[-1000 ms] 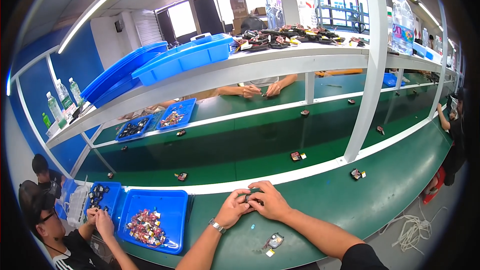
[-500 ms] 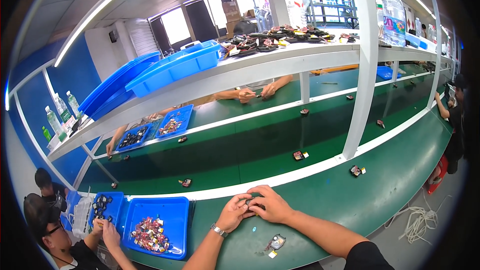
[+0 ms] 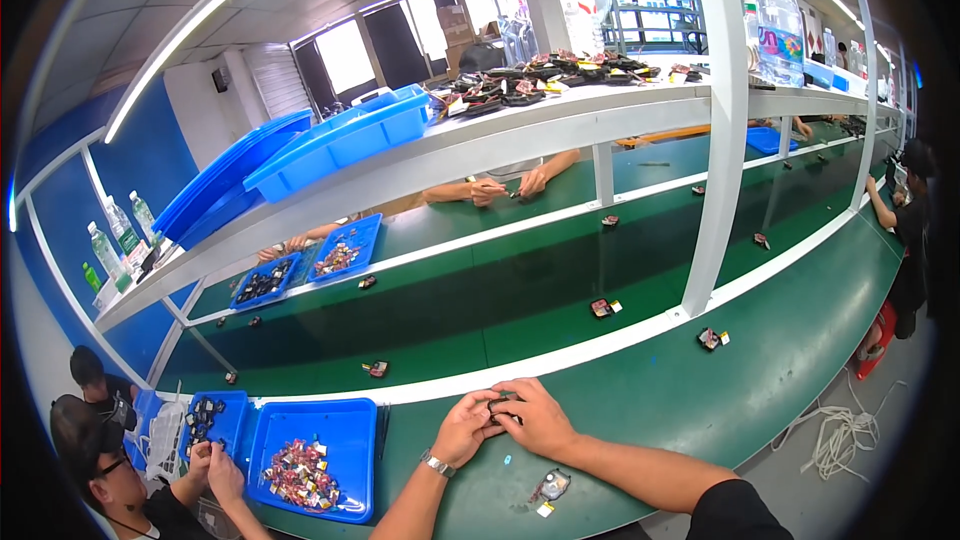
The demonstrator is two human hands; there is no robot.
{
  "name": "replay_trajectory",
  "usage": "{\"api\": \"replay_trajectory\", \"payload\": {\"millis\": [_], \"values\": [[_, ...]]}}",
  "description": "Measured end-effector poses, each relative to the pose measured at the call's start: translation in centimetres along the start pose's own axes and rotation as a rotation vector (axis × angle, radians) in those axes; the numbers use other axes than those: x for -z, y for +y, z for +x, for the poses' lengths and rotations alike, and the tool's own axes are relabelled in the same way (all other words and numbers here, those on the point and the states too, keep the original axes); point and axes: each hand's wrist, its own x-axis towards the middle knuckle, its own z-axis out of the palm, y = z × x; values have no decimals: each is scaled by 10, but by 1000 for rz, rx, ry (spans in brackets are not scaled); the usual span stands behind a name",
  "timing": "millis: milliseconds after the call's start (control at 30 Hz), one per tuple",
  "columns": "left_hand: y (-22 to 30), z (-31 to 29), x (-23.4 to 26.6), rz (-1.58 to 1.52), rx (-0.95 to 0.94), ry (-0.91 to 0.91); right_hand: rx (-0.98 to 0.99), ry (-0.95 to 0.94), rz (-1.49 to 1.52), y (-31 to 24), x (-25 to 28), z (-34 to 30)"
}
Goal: Assemble small electronic or mechanical parts at a factory workstation.
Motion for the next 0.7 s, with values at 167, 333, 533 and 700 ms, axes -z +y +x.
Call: {"api": "replay_trajectory", "payload": {"millis": [167,333,533,700], "values": [[-1,2,-1,-8,4,27,-87,29,72,3,-6,-3],[0,0,-9,23,-20,70,-65,72,58,5,-10,-4],[-5,1,3,-12,-72,36,80,62,1,-5,-6,3],[2,0,-7,-99,-54,-21,46,67,27,-5,1,3]]}}
